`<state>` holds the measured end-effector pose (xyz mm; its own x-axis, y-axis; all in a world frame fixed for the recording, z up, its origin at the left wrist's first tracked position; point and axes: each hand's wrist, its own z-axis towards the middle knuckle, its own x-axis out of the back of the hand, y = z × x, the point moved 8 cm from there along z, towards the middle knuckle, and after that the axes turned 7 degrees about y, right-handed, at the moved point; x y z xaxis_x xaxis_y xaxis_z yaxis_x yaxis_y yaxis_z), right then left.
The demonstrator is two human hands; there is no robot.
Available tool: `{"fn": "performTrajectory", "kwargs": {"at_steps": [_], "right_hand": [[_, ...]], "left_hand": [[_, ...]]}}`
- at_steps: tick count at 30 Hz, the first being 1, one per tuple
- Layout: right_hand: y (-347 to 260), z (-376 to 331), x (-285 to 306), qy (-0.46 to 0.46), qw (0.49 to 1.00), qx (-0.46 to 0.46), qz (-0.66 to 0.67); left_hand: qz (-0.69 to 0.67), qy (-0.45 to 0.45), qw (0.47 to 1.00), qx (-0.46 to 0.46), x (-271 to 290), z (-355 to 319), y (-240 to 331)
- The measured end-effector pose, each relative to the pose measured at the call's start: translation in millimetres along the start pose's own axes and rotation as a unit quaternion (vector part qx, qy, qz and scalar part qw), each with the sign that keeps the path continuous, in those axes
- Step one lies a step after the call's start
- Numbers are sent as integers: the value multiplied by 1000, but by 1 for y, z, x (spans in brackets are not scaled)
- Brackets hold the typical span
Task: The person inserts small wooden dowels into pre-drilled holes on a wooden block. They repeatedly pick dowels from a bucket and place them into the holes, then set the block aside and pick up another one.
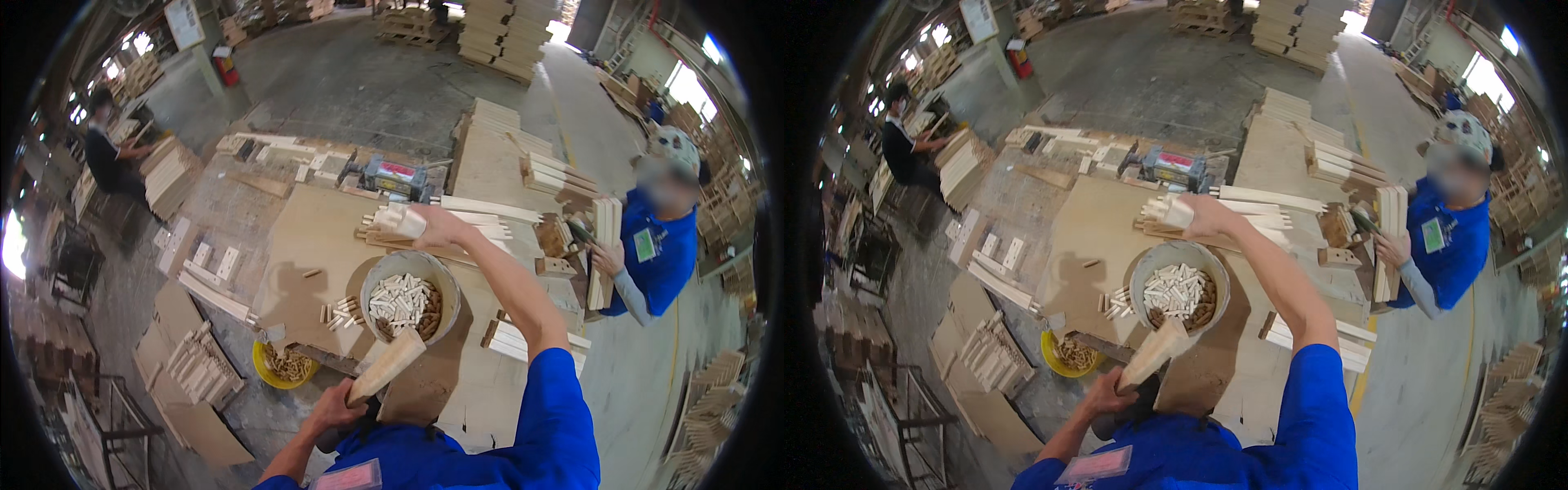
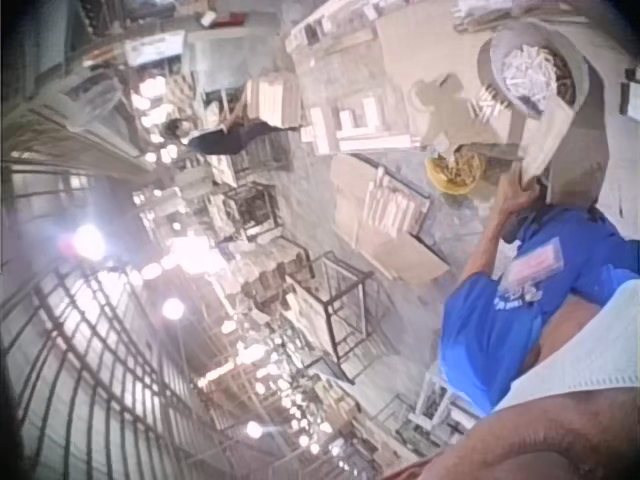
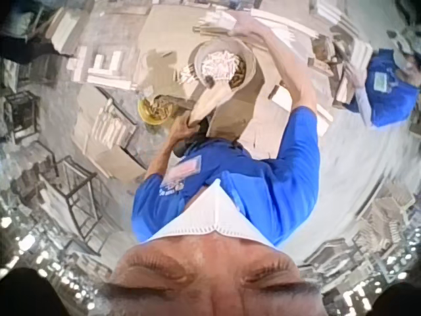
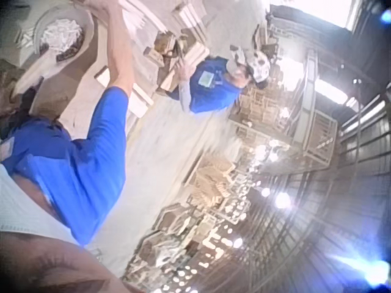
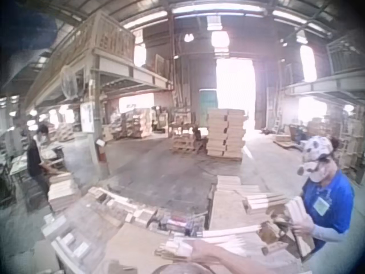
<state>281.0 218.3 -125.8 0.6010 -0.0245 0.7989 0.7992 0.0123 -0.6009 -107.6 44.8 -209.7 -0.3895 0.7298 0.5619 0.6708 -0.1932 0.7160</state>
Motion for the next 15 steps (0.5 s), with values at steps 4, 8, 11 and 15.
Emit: {"fn": "performTrajectory", "kwargs": {"at_steps": [4, 8, 11, 15], "right_hand": [[7, 46, -23, -75, 996, -23, 34], [27, 47, -70, -92, 994, 40, -39], [34, 39, -75, -91, 984, 68, -136], [61, -39, -1, 190, 981, 24, -39]], "left_hand": [[-3, -1, 1000, 29, -26, 3, -8], [32, -10, 998, -59, -38, 20, 8], [99, -81, 983, -132, -58, 30, 6], [155, -103, 972, -141, -76, 34, -1]]}}
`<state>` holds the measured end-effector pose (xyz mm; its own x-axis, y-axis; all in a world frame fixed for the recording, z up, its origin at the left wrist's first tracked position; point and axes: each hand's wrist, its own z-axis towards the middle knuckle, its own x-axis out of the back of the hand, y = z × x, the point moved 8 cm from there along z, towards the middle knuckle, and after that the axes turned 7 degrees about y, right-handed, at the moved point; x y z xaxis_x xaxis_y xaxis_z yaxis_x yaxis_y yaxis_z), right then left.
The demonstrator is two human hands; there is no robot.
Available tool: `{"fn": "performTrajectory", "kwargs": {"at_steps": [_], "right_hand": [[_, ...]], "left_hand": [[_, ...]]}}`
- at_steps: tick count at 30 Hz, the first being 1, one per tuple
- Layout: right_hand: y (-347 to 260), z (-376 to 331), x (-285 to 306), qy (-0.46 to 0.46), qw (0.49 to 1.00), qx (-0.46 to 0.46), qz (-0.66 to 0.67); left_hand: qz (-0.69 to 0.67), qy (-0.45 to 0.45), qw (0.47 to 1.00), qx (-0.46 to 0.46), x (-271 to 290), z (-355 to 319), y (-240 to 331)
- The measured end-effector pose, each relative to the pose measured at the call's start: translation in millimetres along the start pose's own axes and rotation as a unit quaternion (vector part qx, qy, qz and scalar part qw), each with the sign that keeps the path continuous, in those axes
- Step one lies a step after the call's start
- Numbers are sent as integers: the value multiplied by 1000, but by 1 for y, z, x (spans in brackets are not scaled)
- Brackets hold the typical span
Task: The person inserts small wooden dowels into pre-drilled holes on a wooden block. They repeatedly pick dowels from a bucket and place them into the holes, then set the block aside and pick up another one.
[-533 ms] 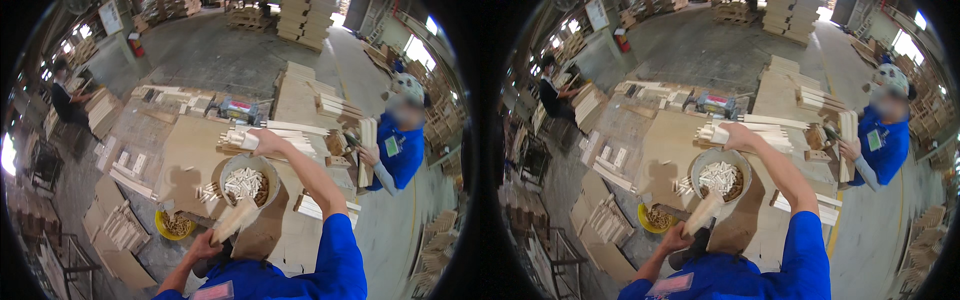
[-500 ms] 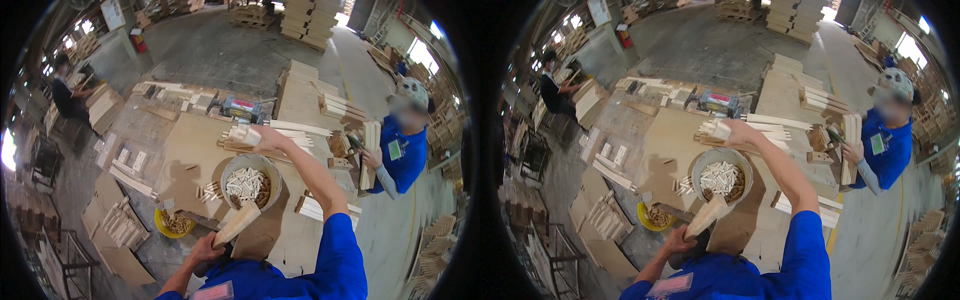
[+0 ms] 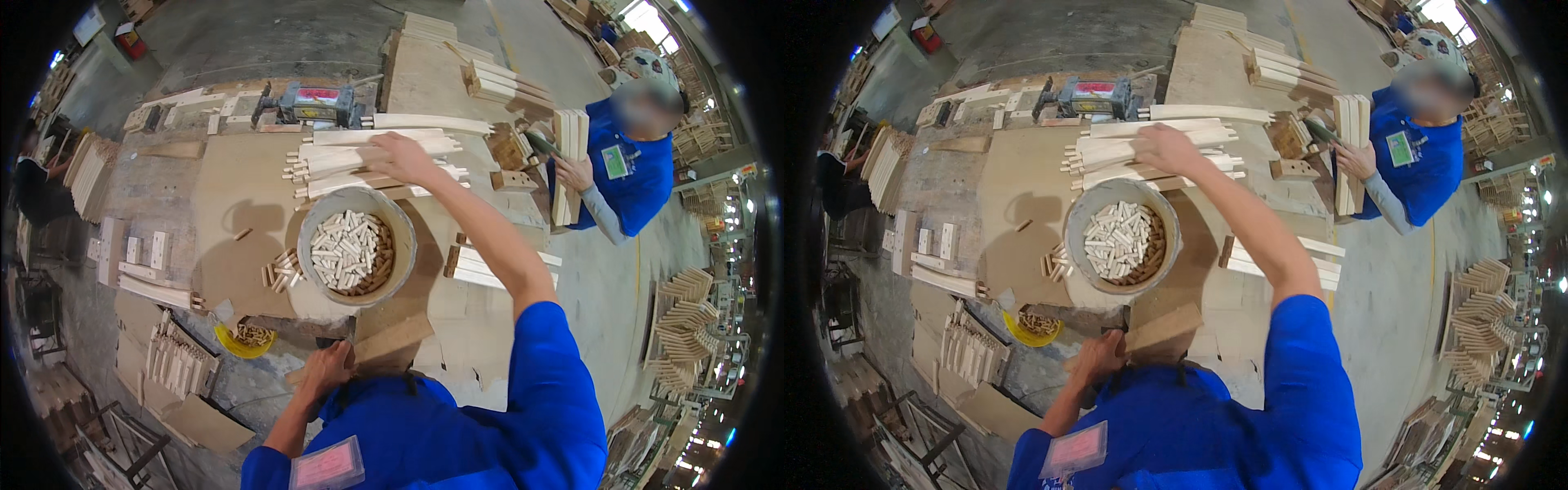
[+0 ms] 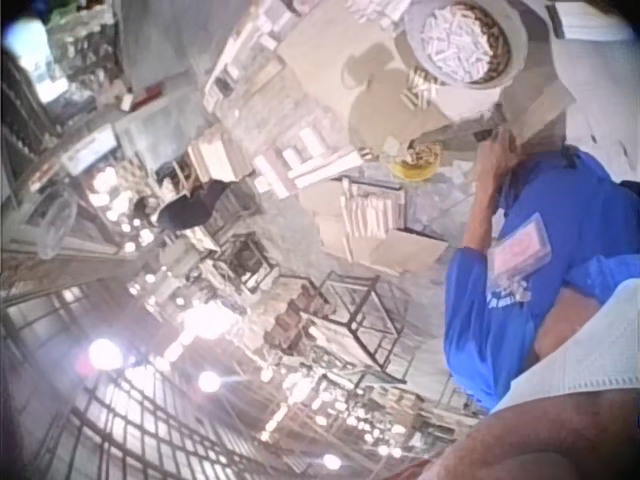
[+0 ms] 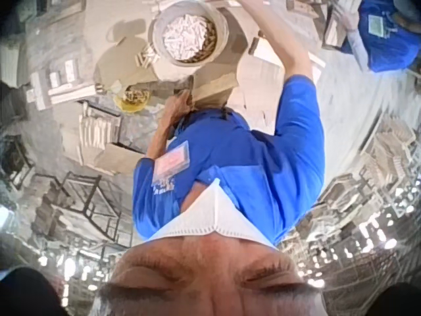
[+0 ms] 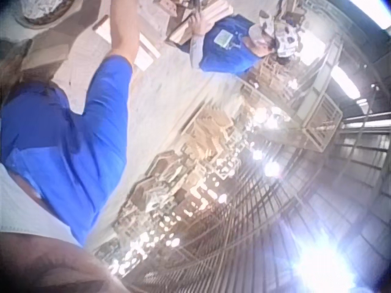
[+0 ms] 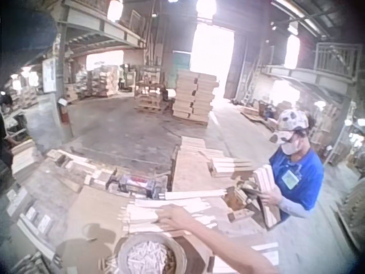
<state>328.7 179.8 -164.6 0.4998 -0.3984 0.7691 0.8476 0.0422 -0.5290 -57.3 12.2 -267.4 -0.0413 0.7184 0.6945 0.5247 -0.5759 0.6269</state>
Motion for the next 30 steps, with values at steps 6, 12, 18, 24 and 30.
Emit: {"fn": "performTrajectory", "kwargs": {"at_steps": [6, 12, 18, 24, 30], "right_hand": [[19, -221, 62, -97, 970, -185, -127], [-40, -397, 59, 46, 941, -313, -119], [-145, -635, 15, 59, 733, -649, 194], [-206, -739, -37, -29, 586, -780, 219], [-201, -733, -54, -32, 577, -783, 228]], "left_hand": [[6, 109, 992, -55, -17, 14, 16], [33, 15, 999, 1, -41, 38, 11], [12, 28, 1000, -2, -41, 37, 8], [29, 35, 999, 4, -41, 34, 9], [29, 26, 999, 13, -43, 36, 8]]}}
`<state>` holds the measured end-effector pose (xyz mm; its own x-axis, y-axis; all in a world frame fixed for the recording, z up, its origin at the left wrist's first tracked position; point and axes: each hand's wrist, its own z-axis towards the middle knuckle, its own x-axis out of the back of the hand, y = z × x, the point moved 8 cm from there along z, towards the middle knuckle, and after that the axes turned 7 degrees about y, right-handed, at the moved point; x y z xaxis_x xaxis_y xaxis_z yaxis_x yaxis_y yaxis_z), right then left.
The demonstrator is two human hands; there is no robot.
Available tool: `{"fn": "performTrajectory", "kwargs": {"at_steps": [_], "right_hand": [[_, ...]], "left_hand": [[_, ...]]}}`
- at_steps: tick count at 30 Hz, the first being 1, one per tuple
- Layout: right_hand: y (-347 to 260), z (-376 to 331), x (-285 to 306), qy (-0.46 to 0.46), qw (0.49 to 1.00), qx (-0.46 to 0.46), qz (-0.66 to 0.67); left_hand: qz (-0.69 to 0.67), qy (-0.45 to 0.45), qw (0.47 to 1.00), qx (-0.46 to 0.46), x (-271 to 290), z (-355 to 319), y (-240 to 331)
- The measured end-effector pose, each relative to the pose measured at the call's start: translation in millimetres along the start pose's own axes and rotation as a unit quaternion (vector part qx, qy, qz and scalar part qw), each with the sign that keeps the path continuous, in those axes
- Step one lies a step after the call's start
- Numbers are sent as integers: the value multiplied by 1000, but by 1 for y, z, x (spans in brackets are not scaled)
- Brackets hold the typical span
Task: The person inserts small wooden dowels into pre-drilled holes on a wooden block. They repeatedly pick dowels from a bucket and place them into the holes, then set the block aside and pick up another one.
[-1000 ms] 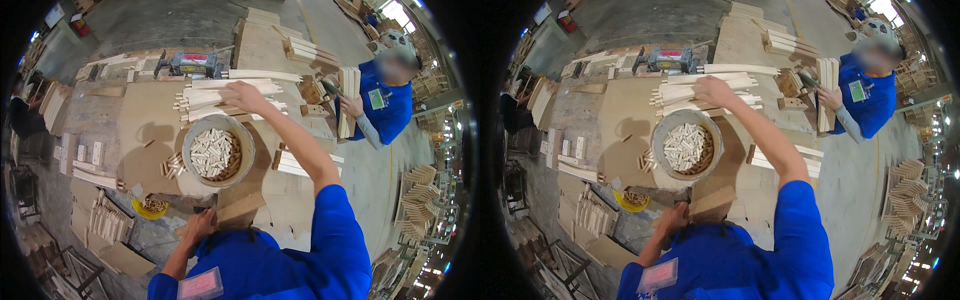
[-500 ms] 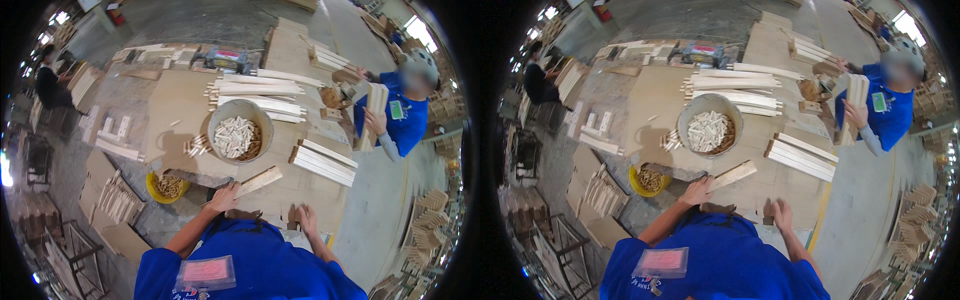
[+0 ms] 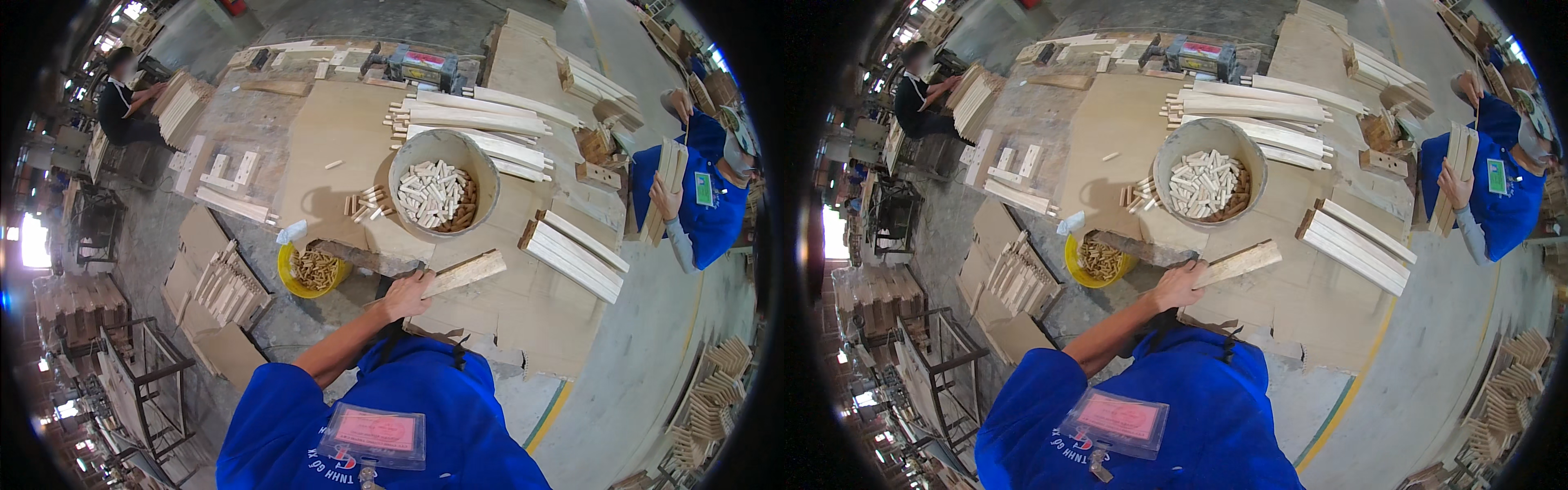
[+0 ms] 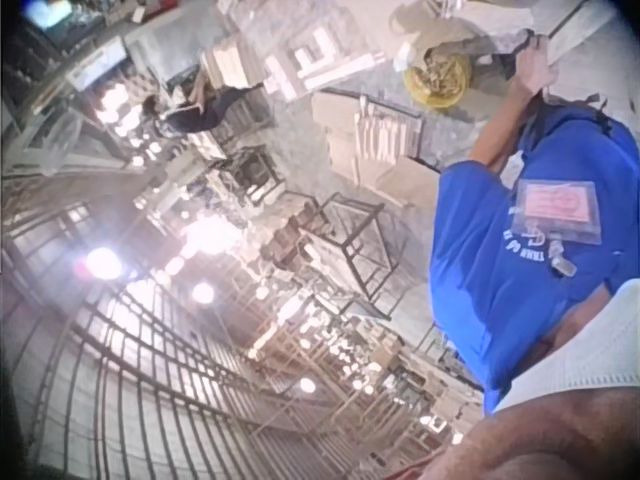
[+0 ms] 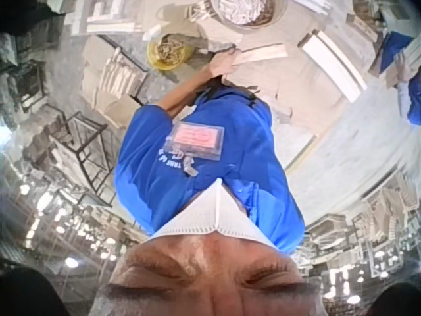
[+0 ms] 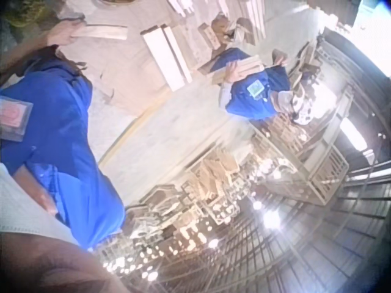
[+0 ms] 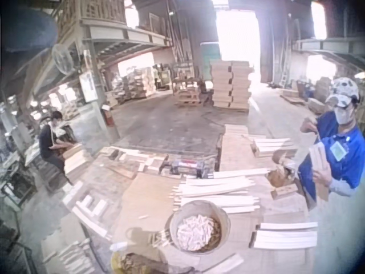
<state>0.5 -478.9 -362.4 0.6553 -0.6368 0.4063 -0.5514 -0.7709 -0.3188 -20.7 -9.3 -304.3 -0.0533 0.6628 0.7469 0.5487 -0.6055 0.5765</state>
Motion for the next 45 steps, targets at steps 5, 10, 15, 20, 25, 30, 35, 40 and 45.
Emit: {"fn": "performTrajectory", "kwargs": {"at_steps": [5, 10, 15, 20, 25, 30, 35, 40, 45], "right_hand": [[-12, 6, -4, -4, 1000, 5, -7], [-15, 6, -1, -4, 1000, -1, -18], [-16, 8, -1, -4, 1000, -8, -24], [-17, 9, -3, -3, 1000, -11, -24], [-18, 9, -3, -1, 1000, -14, -21], [-16, 9, -2, -1, 1000, -19, -22], [-14, 8, -1, -1, 999, -25, -20], [-10, 8, -1, -1, 999, -34, -18], [-10, 2, 0, 0, 999, -41, -18]], "left_hand": [[-18, -2, 1000, -2, 3, 0, 0], [-23, 6, 1000, 1, 2, -1, -1], [-23, 7, 1000, 6, 3, -1, 0], [-28, 14, 999, -3, 7, -3, 2], [-37, 13, 999, -2, 10, -3, 5], [-30, 10, 999, 9, 10, -4, 7], [-30, 37, 999, 7, 11, -9, 10], [-55, 76, 994, 56, 10, -14, 15], [14, 105, 994, -12, 12, -11, 34]]}}
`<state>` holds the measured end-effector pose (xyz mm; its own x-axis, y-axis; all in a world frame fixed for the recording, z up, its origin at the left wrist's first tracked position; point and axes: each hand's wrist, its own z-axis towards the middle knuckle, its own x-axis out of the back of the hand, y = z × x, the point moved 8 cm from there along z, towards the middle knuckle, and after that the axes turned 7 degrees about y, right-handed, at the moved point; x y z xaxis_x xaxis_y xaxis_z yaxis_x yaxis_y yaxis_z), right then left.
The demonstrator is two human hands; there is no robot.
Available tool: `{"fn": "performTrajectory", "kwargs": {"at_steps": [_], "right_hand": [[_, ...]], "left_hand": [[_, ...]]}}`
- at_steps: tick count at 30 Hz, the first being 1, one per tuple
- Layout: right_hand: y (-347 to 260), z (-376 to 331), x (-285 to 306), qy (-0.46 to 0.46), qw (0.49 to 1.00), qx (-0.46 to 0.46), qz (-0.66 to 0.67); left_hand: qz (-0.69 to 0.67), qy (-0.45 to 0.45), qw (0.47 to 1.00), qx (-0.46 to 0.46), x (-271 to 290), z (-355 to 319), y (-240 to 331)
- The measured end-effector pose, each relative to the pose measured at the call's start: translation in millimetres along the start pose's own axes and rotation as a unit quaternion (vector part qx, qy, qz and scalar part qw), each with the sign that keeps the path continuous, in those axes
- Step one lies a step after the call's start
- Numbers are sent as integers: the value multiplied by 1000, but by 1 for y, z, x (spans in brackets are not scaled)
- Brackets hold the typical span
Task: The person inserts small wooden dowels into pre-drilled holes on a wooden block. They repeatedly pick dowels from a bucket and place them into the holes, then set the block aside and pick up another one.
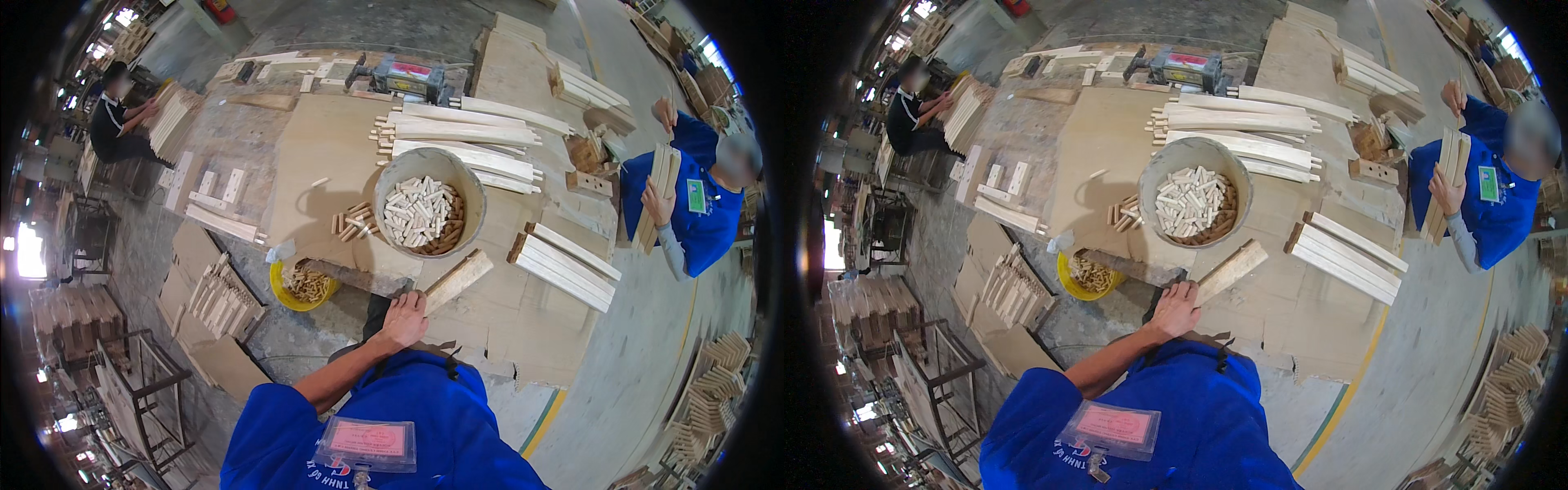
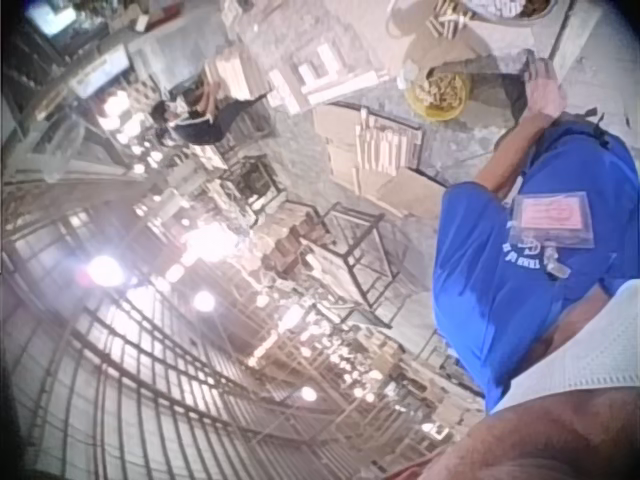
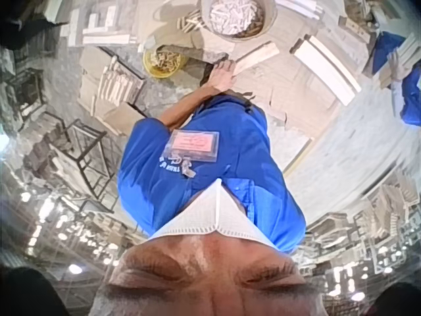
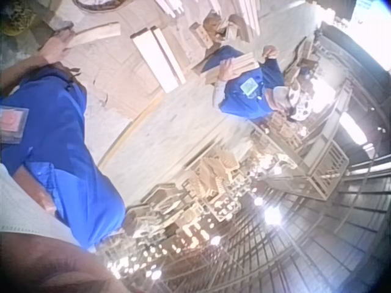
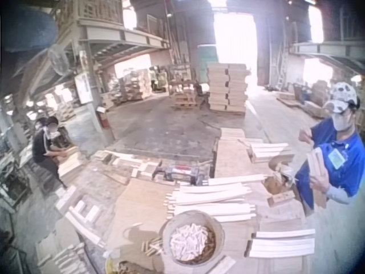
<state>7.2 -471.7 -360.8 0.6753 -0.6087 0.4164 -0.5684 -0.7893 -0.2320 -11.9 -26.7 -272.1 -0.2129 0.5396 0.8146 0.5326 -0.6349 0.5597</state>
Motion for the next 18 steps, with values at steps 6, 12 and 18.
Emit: {"fn": "performTrajectory", "kwargs": {"at_steps": [6, 12, 18], "right_hand": [[9, -1, -8, -4, 1000, -14, 4], [6, -15, 24, 20, 977, 66, -201], [-278, -14, 88, 246, 816, 506, -132]], "left_hand": [[-128, 183, 960, -172, 141, 36, 83], [185, -12, 971, -148, 135, 200, 28], [241, -199, 938, -154, 62, 249, -27]]}}
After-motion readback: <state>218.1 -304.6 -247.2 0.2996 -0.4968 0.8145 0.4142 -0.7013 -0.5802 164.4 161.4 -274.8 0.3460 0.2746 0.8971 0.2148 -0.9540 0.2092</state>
